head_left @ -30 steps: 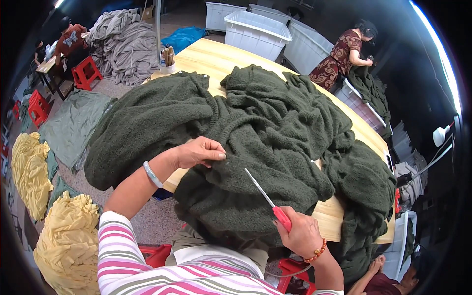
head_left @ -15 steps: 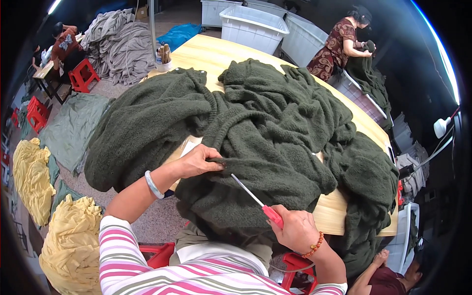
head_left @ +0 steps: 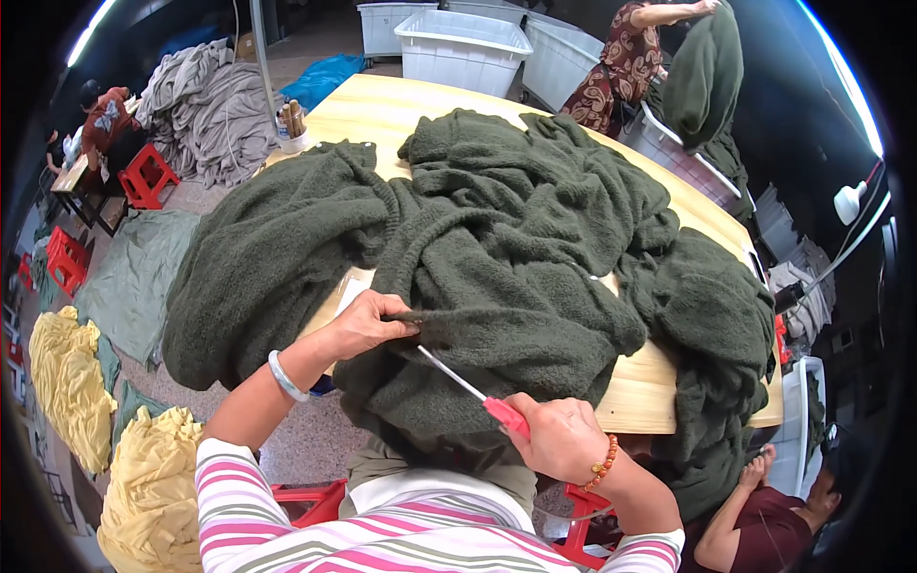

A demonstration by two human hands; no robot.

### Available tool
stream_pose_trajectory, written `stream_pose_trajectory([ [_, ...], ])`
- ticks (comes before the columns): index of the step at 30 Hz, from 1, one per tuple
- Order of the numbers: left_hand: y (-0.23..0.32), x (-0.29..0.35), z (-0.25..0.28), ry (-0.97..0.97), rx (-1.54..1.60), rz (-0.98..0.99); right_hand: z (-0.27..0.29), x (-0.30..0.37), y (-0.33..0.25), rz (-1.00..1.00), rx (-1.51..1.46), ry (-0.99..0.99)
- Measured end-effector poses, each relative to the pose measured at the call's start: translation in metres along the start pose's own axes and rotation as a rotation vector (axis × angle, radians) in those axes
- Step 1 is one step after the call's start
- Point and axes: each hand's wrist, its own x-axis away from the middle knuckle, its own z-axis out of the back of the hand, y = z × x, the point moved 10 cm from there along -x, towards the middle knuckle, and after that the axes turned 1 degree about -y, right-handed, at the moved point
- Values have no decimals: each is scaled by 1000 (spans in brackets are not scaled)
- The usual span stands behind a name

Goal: Trimming loose threads and excess fabric from green knitted garments using scissors.

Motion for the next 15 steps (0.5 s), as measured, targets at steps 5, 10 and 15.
stream_pose_trajectory([
  [5,-27,6,-4,-26,419,222,-2,3,3,-23,-10,-6],
  [10,-34,12,-1,29,490,354,-6,7,1,1,-19,-13],
  [15,-37,13,-4,36,508,384,-7,9,-7,69,-91,-32],
])
